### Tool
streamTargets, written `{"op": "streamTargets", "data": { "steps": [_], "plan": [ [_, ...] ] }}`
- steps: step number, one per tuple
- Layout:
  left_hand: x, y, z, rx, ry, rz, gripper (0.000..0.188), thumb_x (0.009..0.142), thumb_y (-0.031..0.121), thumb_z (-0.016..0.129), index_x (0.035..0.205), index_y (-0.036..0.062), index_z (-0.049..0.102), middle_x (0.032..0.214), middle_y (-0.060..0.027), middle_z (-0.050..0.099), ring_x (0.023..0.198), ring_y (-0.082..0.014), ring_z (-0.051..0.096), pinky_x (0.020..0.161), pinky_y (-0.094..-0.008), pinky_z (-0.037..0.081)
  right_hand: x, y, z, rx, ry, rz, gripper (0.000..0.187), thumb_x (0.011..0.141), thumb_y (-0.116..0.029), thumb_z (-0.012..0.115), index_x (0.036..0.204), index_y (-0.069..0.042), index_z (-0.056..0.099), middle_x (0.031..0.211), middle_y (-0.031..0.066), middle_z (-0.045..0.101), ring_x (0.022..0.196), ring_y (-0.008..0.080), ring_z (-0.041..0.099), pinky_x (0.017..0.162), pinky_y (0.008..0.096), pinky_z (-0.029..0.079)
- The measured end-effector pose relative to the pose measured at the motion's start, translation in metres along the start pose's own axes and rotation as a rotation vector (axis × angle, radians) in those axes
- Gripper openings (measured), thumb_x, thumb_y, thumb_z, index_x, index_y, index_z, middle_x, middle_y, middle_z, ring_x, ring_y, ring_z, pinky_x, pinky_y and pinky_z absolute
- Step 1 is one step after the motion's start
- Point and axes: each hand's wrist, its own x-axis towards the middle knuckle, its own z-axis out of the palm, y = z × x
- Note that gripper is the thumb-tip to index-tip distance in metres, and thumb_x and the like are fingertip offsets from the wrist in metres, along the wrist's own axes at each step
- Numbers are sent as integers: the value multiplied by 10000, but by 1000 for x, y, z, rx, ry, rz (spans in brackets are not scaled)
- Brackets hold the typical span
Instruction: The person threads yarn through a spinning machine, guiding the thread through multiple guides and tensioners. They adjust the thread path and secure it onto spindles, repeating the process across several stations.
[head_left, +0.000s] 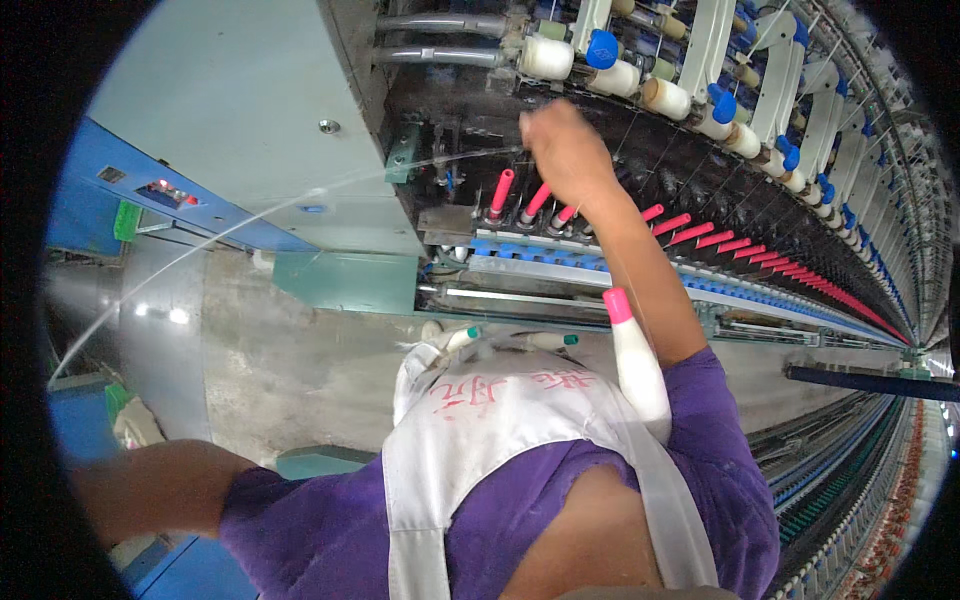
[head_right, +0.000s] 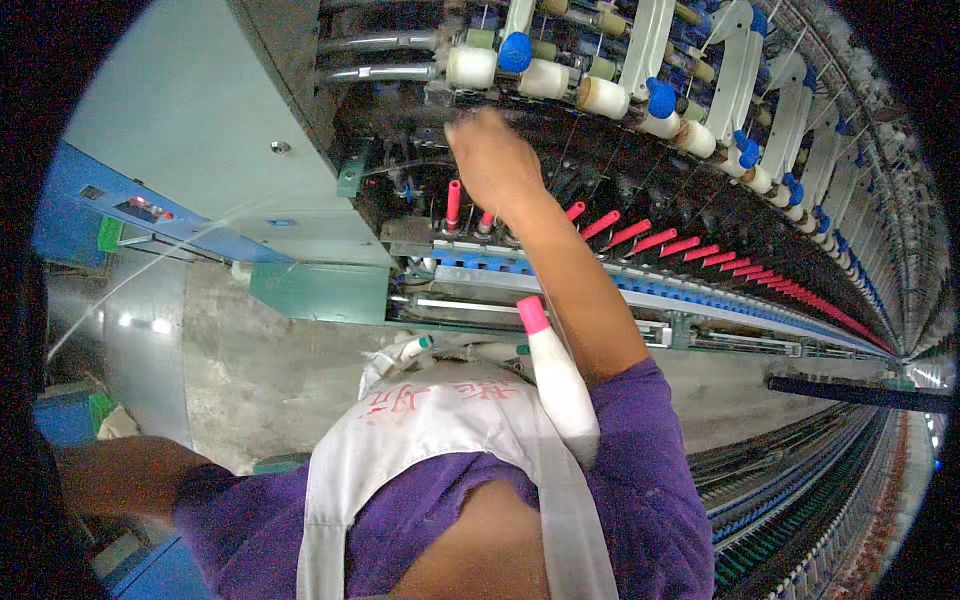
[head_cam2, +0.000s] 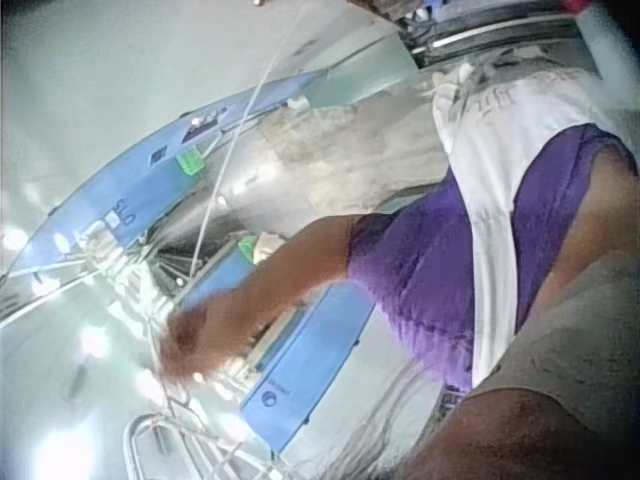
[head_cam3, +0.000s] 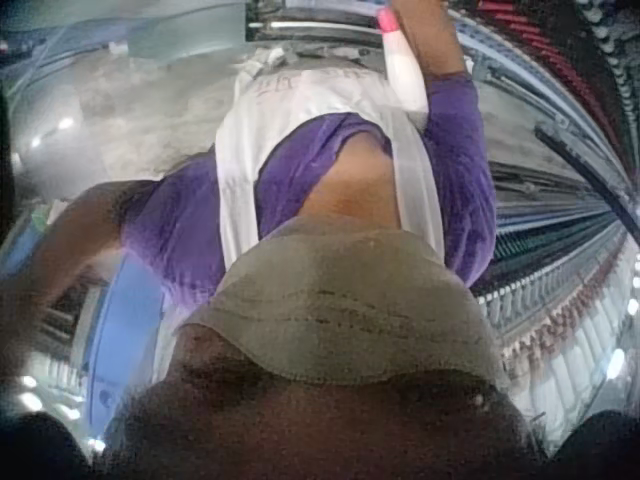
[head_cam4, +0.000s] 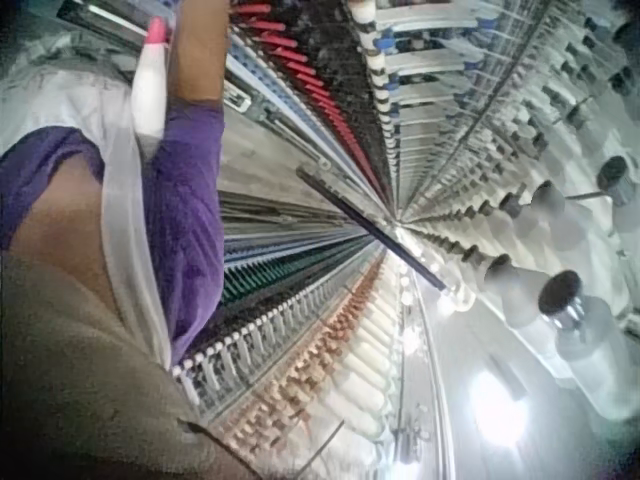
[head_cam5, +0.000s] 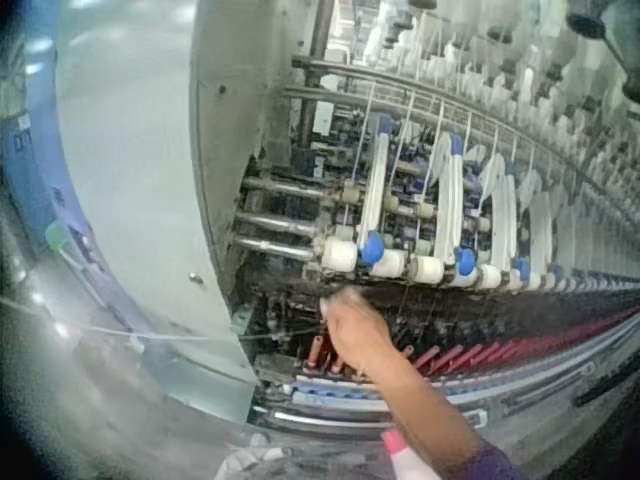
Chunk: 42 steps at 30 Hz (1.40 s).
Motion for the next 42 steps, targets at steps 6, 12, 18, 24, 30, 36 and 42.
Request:
{"op": "streamTargets", "data": {
  "steps": [6,12,18,24,30,36,42],
  "plan": [
    [-107,-28,89,77,-542,34,224,928,63,637,1137,35,709,1044,-141,690,990,-291,663,826,-347,516,10,-28,-35,-330,377,-266,105,819,-233,727,893,-158,727,1016,106,616,992,335,586,789,426,416],
    [-161,-24,136,-275,-990,-312,178,881,105,718,1026,5,748,819,-131,689,731,-262,617,680,-373,486,123,-54,-116,-417,568,-419,76,839,-128,677,795,-66,684,761,108,658,800,335,626,876,534,424],
    [-171,-24,162,-365,-960,-583,171,904,131,725,998,-11,733,746,-100,647,646,-173,545,633,-312,459,154,-58,-124,-913,21,52,143,883,-61,624,751,-53,680,714,152,654,769,347,620,986,594,406],
    [-182,-28,170,-315,-514,-486,172,934,142,709,1028,-2,720,747,-34,643,643,-130,505,621,-280,437,137,-69,-126,-891,197,-14,131,849,-60,629,730,-39,681,718,158,640,805,351,613,936,561,430],
    [-208,-6,191,-684,-944,-850,143,956,118,687,1059,31,735,1106,-49,648,845,-111,584,704,-266,483,21,-51,-79,293,274,-457,209,866,-228,759,1034,-105,744,752,45,635,716,209,615,686,357,489],
    [-253,92,267,-1286,-891,-855,154,993,72,616,1070,-2,727,1435,-120,499,1222,-195,583,1003,-325,500,-97,-43,26,729,-78,-175,482,771,-82,820,1235,-80,690,973,54,546,881,195,559,762,316,475],
    [-329,62,281,-1447,-903,-1426,320,1030,245,588,1224,6,677,1301,-134,632,1107,-230,658,972,-365,532,-165,62,108,1451,-628,393,142,958,-159,693,989,-24,725,849,38,650,772,142,612,674,274,495]
  ]
}}
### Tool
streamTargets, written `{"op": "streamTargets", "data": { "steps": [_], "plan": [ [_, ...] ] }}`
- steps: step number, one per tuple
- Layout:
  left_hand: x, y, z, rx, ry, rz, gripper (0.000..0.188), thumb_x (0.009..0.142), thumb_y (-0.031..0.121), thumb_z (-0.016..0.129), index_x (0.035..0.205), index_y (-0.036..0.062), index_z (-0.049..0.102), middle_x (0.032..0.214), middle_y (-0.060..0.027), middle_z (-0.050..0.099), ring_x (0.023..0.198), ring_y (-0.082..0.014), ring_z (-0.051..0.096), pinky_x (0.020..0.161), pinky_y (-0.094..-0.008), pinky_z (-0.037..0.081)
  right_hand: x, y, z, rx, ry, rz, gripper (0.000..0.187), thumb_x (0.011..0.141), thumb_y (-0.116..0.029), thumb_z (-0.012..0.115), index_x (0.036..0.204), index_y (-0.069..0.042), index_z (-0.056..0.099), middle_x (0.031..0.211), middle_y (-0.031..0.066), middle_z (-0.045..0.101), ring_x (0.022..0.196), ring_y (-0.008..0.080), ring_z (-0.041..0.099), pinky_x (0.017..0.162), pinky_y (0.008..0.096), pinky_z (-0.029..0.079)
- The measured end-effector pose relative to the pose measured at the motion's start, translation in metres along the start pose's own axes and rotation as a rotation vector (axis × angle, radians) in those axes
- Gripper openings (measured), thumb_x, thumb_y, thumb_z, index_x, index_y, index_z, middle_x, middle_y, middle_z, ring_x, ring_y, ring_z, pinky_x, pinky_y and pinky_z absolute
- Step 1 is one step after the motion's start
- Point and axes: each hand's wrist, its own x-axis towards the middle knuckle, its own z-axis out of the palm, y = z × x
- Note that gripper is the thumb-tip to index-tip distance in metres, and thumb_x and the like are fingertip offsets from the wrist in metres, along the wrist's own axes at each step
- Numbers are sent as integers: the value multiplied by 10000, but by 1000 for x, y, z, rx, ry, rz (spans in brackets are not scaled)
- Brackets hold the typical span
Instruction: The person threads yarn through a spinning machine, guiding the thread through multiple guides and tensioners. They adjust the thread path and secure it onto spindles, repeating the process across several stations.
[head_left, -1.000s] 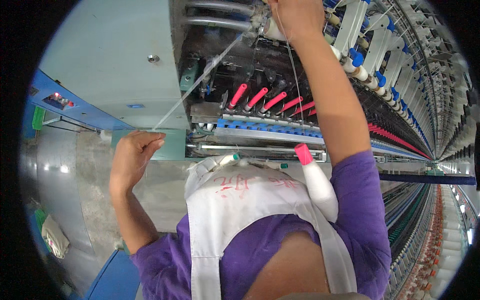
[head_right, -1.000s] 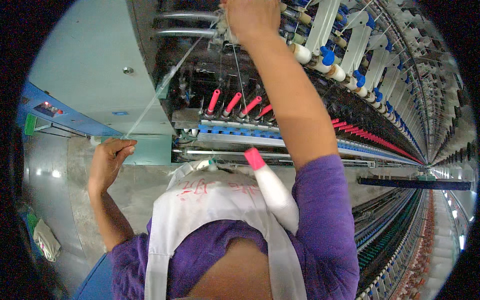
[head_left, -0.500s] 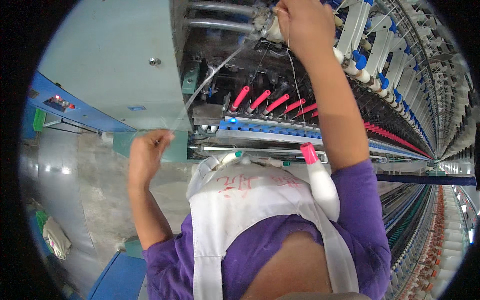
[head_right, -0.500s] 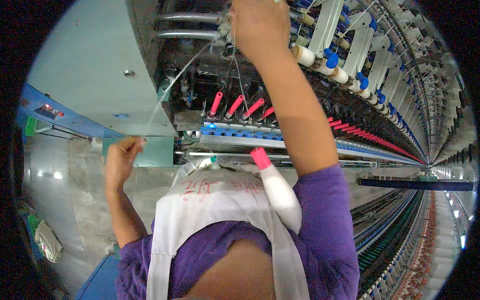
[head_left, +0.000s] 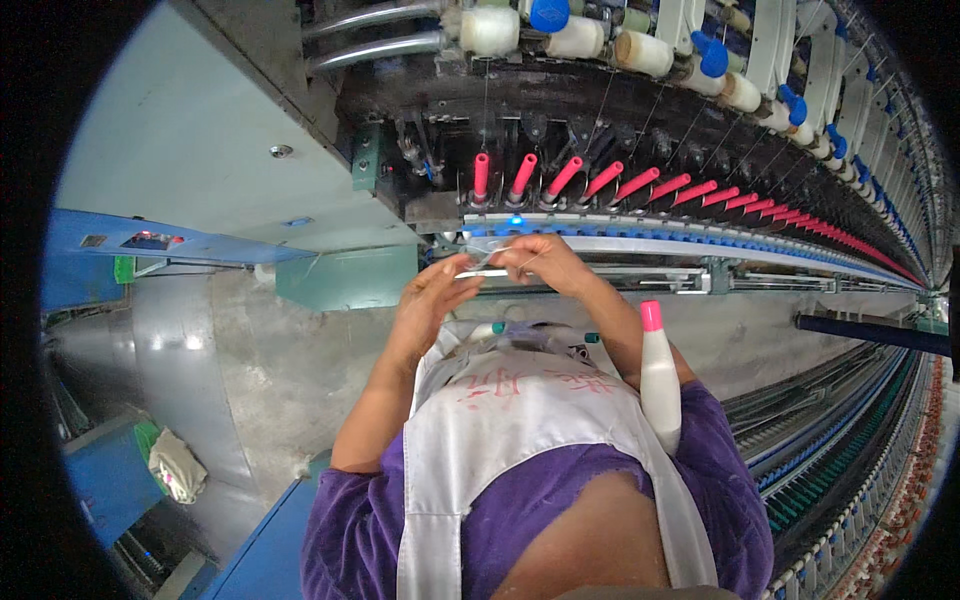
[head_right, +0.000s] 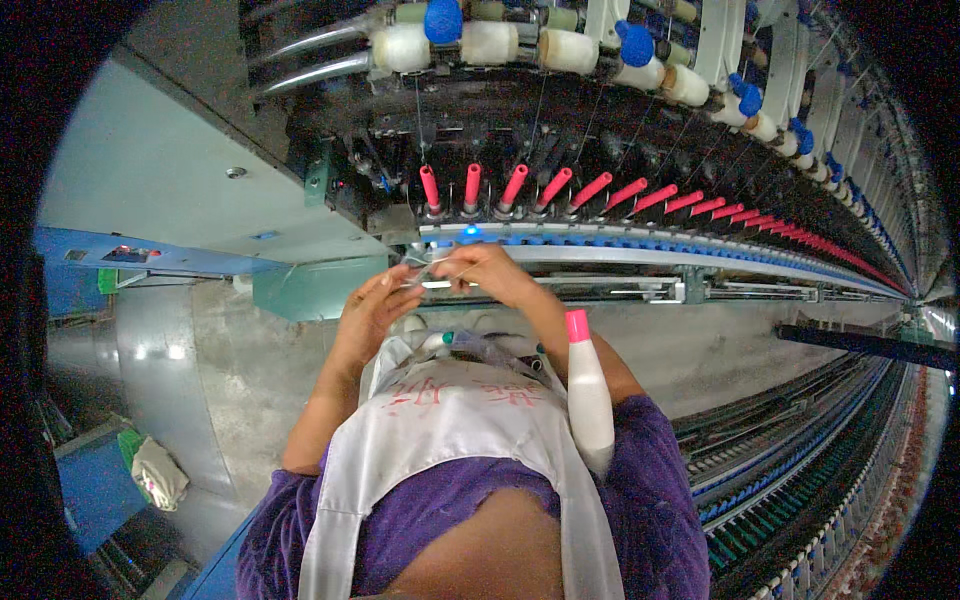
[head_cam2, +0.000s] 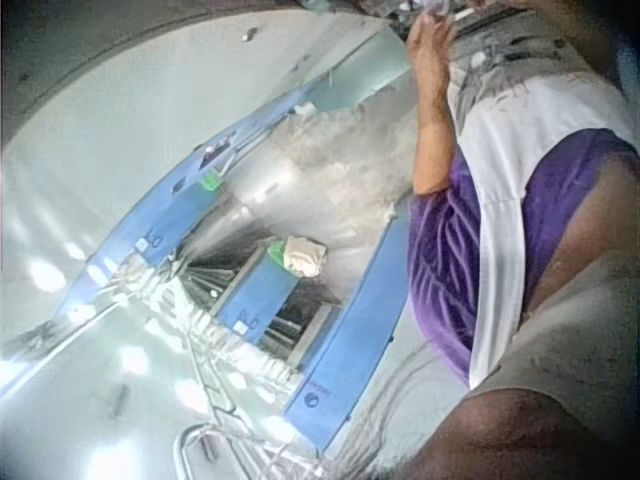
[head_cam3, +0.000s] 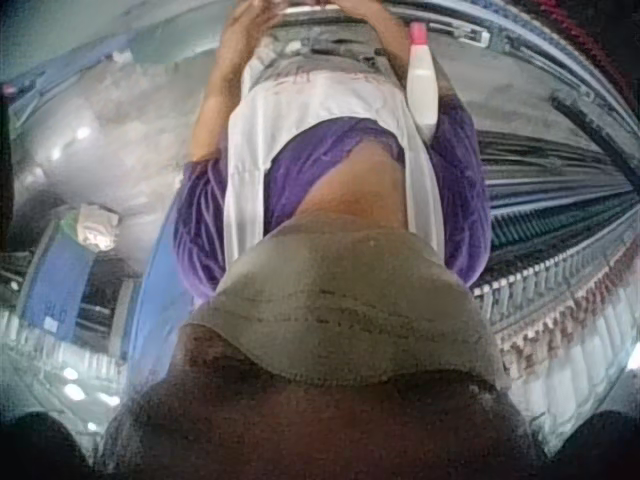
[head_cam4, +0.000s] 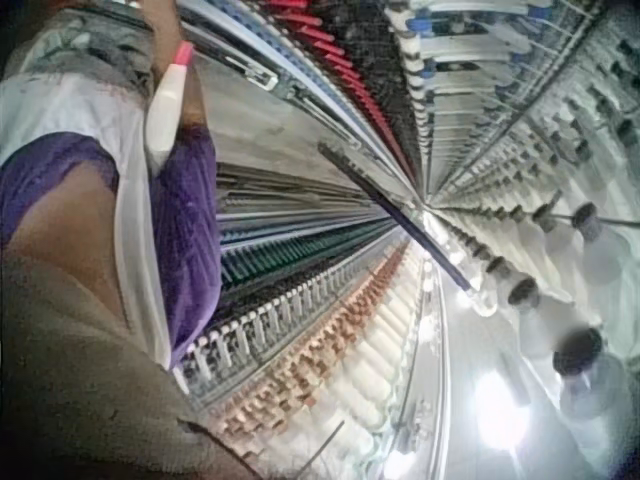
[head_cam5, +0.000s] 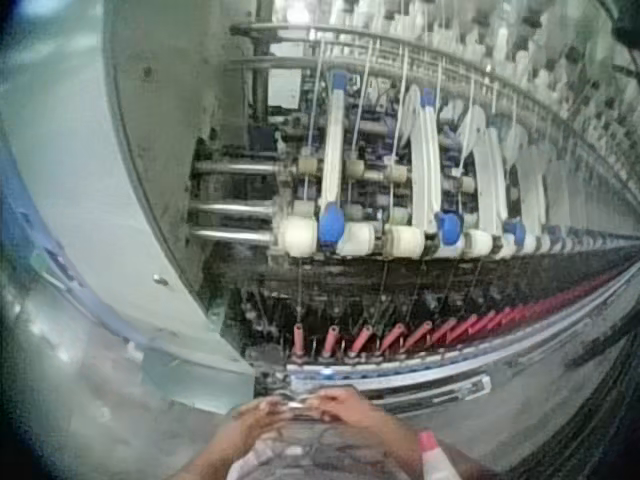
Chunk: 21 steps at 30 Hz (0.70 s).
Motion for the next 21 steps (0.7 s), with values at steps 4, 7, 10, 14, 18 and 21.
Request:
{"op": "streamTargets", "data": {
  "steps": [4,7,10,14,18,21],
  "plan": [
    [-22,-43,-79,1205,279,40,424,1005,360,622,1229,2,666,1075,-124,737,938,-206,702,829,-342,543,16,123,-53,361,550,366,197,991,-167,635,1125,-28,677,801,86,683,568,140,583,489,304,473],
    [-39,-64,-109,1056,326,-118,406,1000,364,623,1217,26,680,1011,-123,752,870,-185,698,790,-333,540,52,196,-74,387,709,412,270,974,-104,606,1243,-88,621,761,101,655,493,151,539,408,322,421],
    [-33,-69,-104,1104,322,-143,374,1008,329,617,1219,27,678,1012,-127,745,884,-179,694,799,-324,539,96,229,-77,539,717,449,436,941,-21,554,1348,-176,544,711,89,605,498,169,509,422,346,400],
    [15,-50,-65,1089,196,-57,371,1031,286,591,1259,-3,642,1088,-133,717,972,-179,687,870,-314,531,140,238,-67,938,683,406,301,927,-3,543,1206,-109,514,700,65,515,549,182,460,525,351,386],
    [77,-26,-13,997,134,48,365,1050,249,559,1298,-13,611,1146,-136,703,1032,-165,675,916,-306,521,151,242,-74,1123,510,259,147,903,-47,552,770,-61,490,644,68,473,518,193,428,525,363,365],
    [131,-34,32,1045,26,393,387,1054,159,523,1382,-47,521,1284,-181,650,1187,-222,628,999,-337,485,131,238,-81,950,456,204,70,937,-71,540,890,-47,586,626,55,468,496,177,430,483,332,360]
  ]
}}
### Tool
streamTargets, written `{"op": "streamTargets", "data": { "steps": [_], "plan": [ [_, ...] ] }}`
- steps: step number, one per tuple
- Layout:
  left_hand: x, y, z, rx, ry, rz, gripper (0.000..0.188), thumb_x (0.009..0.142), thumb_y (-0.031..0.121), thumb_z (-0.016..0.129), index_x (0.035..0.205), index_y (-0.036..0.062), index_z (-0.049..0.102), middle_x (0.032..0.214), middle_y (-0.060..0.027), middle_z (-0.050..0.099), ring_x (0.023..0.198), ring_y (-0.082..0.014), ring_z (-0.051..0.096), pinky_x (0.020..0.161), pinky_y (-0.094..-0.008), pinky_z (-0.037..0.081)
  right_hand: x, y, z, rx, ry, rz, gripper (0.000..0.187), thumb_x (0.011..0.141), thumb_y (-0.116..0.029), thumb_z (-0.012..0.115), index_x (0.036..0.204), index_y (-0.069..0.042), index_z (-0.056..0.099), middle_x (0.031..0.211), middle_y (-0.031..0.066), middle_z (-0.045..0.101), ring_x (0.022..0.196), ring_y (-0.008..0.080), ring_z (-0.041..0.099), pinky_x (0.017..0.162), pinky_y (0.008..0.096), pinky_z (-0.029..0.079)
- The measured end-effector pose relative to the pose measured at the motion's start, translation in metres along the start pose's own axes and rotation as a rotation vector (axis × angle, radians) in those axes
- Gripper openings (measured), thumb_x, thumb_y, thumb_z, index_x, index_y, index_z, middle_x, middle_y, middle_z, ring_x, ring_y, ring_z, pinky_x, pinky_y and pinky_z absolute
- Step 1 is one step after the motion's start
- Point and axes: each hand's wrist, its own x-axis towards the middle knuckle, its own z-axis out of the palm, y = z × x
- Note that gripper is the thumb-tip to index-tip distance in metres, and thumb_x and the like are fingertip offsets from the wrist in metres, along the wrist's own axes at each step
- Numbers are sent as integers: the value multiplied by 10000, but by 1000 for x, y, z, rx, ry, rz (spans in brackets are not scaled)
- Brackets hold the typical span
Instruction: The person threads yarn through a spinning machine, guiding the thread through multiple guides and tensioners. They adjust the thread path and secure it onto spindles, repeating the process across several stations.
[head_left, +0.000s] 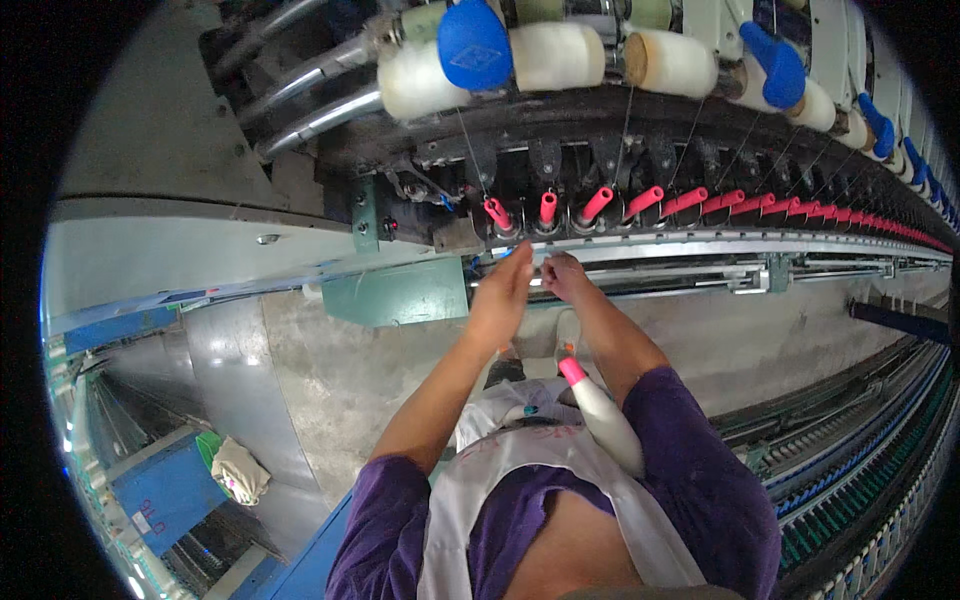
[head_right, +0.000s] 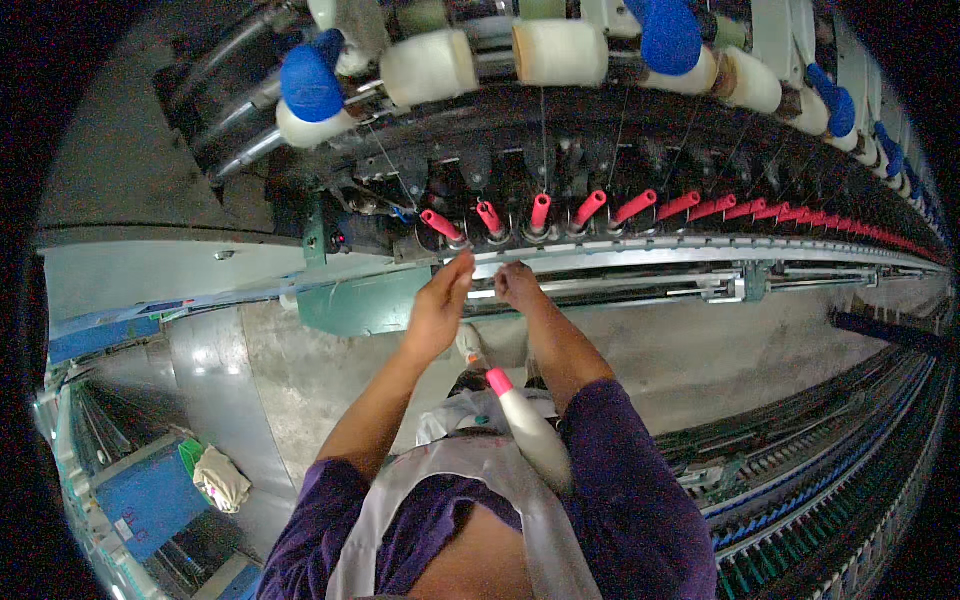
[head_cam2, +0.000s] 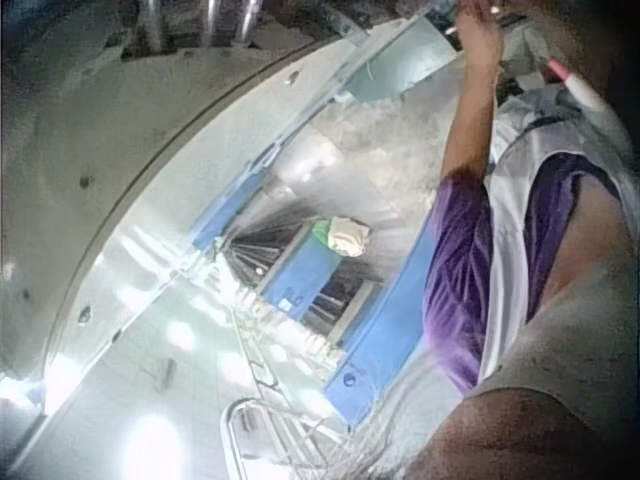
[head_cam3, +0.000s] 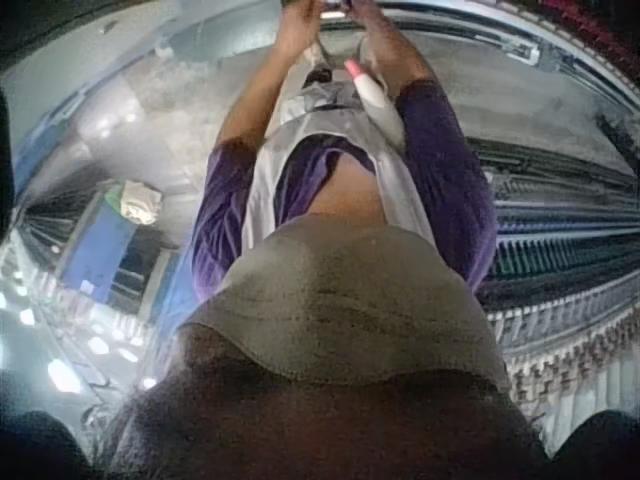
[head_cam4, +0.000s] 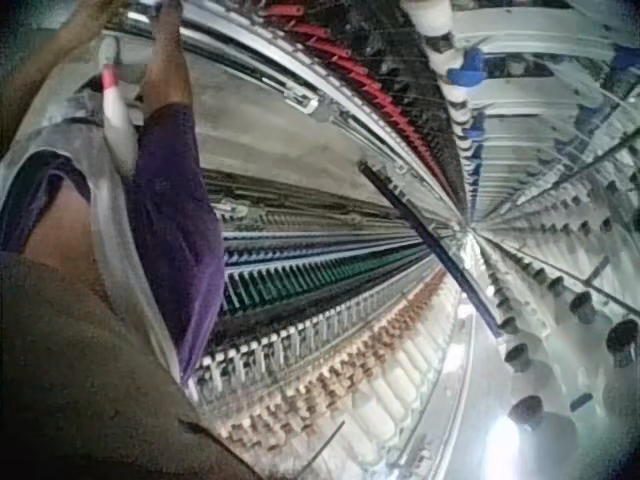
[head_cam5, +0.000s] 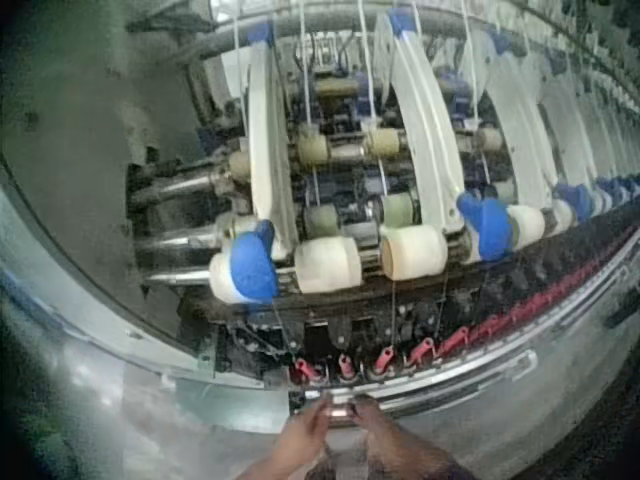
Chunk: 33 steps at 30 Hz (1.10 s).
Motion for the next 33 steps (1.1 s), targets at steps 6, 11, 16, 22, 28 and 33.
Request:
{"op": "streamTargets", "data": {
  "steps": [6,11,16,22,28,33],
  "plan": [
    [90,-5,71,-10,241,34,448,1027,168,511,1387,-66,383,1286,-336,531,1197,-507,512,1008,-487,425,-114,-23,26,-749,-16,-172,274,1048,-163,477,1246,-59,636,695,1,549,546,111,487,495,284,422],
    [86,72,30,38,336,367,219,1056,241,483,1153,44,490,978,-136,589,880,-271,565,824,-395,473,-216,-61,98,-754,-129,-380,296,1086,-252,475,1176,-29,648,671,-13,508,551,74,446,505,232,392],
    [39,167,-50,-1068,226,327,413,1074,438,430,1237,64,494,793,-46,519,617,-135,463,545,-292,416,-286,-89,164,-735,-241,-523,312,1083,-306,484,1017,-34,621,641,-14,495,530,66,415,490,230,328],
    [12,165,-81,-1557,-188,-73,465,1064,457,438,1269,58,560,857,-40,545,615,-121,438,492,-253,408,-327,-79,208,-857,-495,-552,408,1099,-365,417,838,-66,511,668,-3,483,568,71,422,515,231,324],
    [-15,160,-76,-1734,-312,-109,466,1076,422,412,1290,31,547,839,-41,549,565,-109,421,444,-240,387,-338,-70,233,-908,-644,-493,408,1083,-391,459,841,-65,503,742,-4,501,656,75,456,576,239,365],
    [-27,168,-79,-1600,-223,-97,464,1074,424,408,1282,36,554,792,-35,535,528,-106,416,406,-240,363,-356,-65,245,-1156,-597,-552,378,1028,-291,608,761,-34,533,631,-4,513,606,77,482,525,293,394]
  ]
}}
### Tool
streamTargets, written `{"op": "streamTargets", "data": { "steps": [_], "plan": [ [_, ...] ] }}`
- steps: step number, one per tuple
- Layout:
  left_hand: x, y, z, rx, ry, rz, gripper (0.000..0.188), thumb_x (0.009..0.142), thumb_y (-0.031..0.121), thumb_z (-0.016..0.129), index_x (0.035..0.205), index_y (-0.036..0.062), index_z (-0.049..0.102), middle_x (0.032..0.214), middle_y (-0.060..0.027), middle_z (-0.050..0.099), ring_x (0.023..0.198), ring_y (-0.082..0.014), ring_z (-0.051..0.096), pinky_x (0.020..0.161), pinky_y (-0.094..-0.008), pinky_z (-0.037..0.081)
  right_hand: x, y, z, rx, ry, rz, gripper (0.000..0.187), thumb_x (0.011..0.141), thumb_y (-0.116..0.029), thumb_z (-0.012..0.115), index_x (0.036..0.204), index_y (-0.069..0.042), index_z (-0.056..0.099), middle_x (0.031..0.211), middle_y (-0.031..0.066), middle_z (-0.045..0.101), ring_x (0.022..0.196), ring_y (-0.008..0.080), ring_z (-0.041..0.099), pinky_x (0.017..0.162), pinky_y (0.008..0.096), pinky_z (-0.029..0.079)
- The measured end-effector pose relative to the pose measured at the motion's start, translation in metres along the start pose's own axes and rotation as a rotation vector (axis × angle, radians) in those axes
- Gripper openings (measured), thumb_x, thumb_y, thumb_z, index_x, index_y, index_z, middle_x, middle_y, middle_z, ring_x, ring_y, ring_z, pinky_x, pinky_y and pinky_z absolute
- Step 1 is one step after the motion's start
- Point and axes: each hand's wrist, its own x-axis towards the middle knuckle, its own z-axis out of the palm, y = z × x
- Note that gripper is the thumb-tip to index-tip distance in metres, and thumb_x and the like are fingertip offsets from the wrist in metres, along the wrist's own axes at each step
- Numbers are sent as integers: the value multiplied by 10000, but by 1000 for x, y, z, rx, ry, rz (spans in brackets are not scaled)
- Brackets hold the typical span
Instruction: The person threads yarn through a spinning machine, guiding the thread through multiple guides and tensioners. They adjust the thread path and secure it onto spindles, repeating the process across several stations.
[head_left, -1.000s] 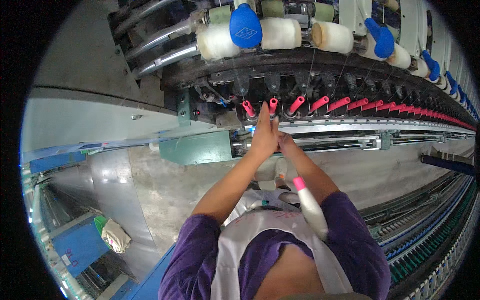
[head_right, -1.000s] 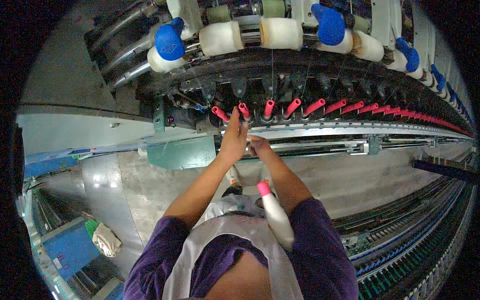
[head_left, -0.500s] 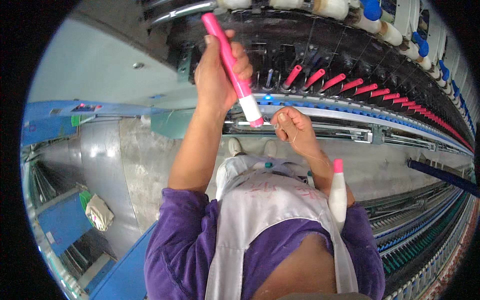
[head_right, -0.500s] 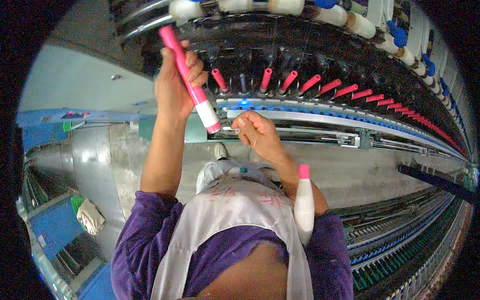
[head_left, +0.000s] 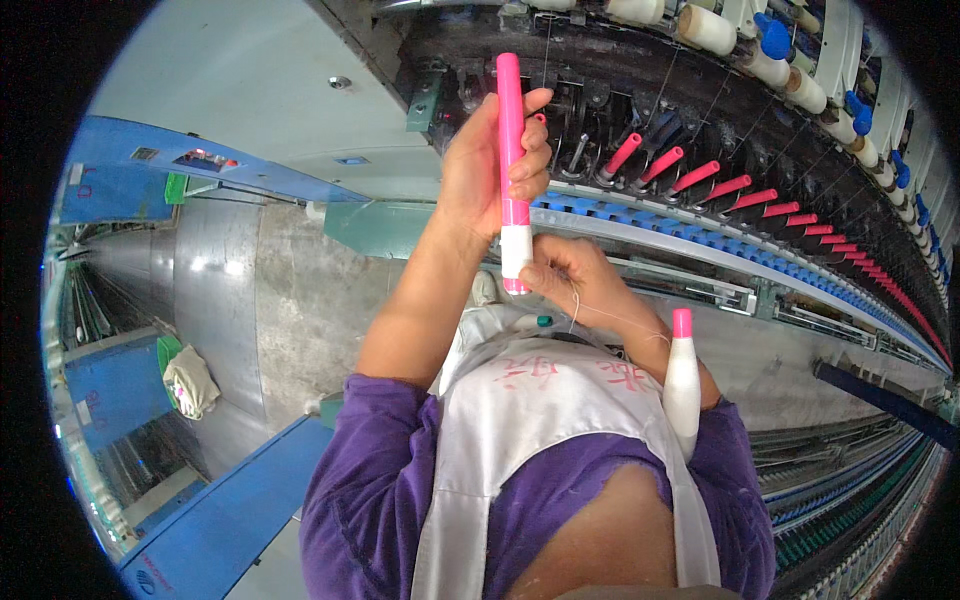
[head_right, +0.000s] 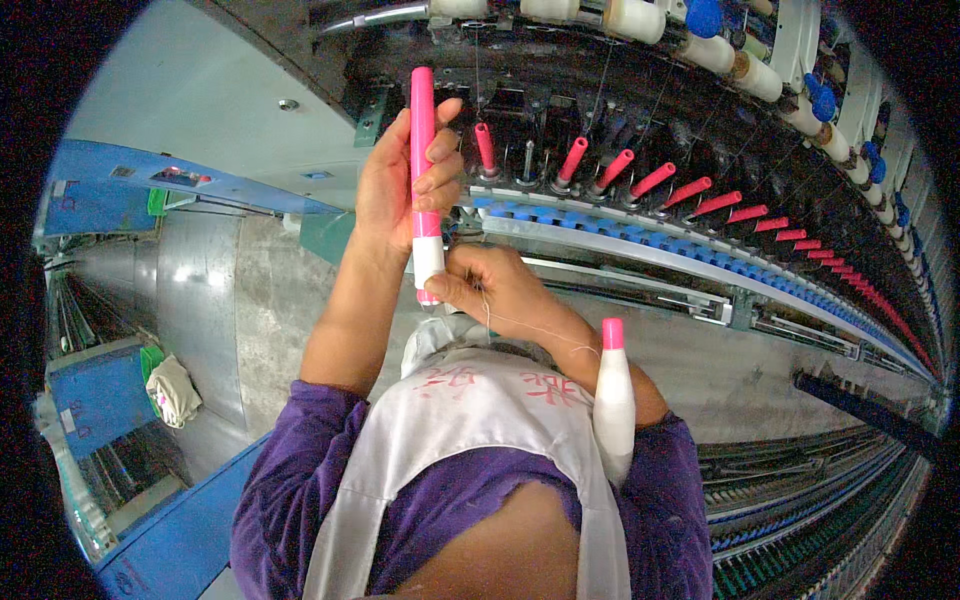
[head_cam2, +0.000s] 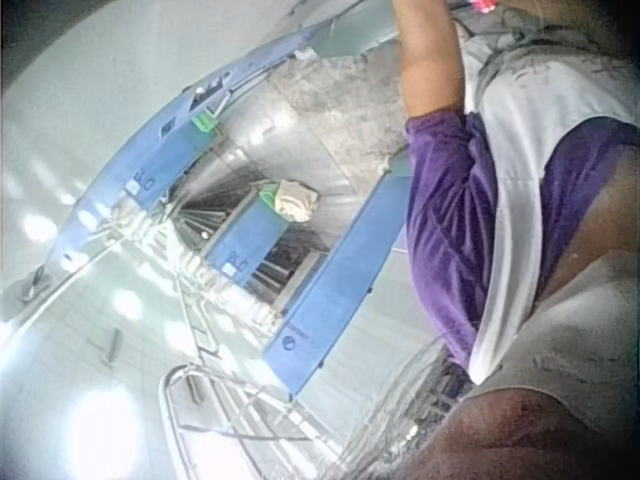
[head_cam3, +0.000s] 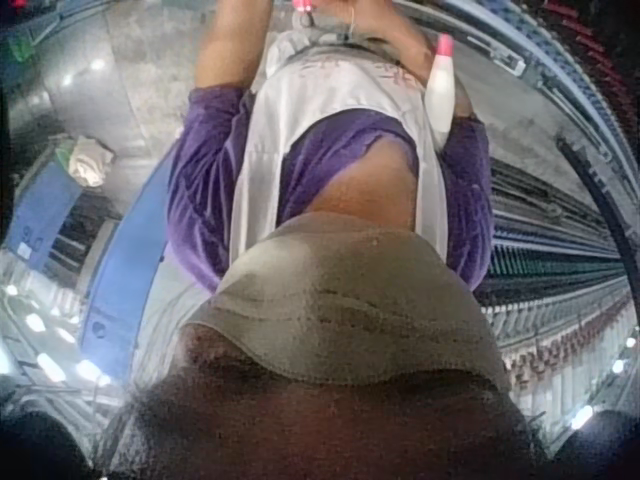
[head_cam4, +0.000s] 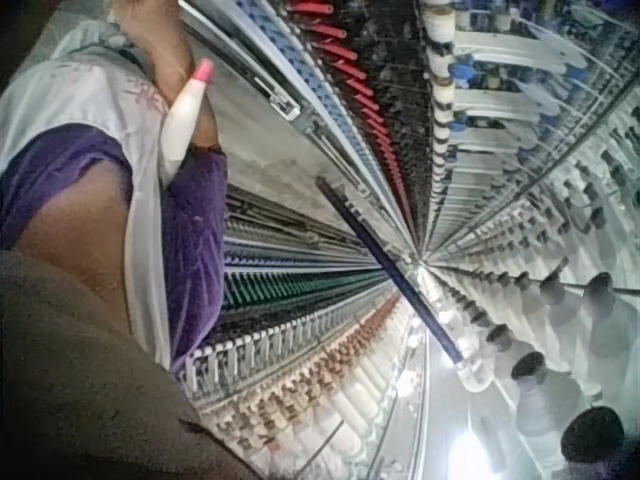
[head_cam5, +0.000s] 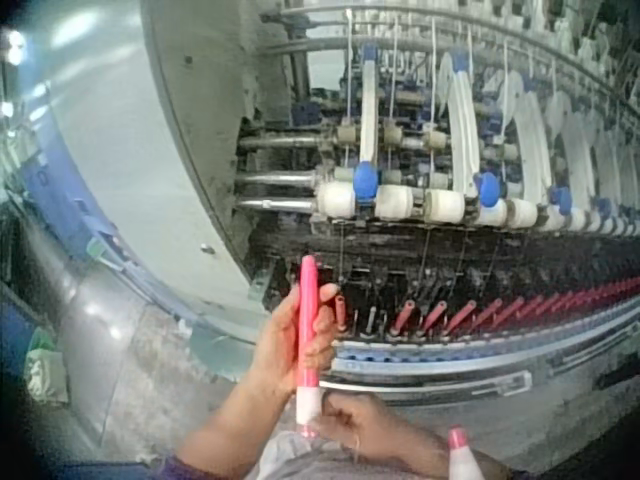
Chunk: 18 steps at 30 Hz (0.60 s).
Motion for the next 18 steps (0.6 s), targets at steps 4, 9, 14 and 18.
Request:
{"op": "streamTargets", "data": {
  "steps": [4,9,14,18],
  "plan": [
    [-7,4,7,170,66,220,399,1054,436,487,1181,68,575,784,-30,535,554,-130,459,465,-279,440,-9,0,12,-262,37,-78,371,1024,-274,589,764,-11,576,581,74,515,538,155,512,518,345,402],
    [-12,26,14,252,271,484,303,1041,357,557,1175,85,551,909,-43,569,679,-137,502,587,-297,472,-6,13,10,-398,-43,-77,248,1019,-223,571,881,-19,598,656,85,554,604,160,558,582,373,440],
    [-28,24,0,633,332,49,363,1050,343,541,1323,104,525,810,-35,616,594,-99,513,510,-250,453,19,13,-25,184,352,-67,230,1070,-228,493,949,-59,590,731,-18,517,665,75,478,619,235,396],
    [-43,-4,-15,941,241,-148,384,1079,404,447,1269,83,537,818,2,587,643,-86,531,590,-240,479,43,14,-37,-427,571,-381,188,1047,-164,538,954,-20,613,751,25,580,684,103,530,634,259,440]
  ]
}}
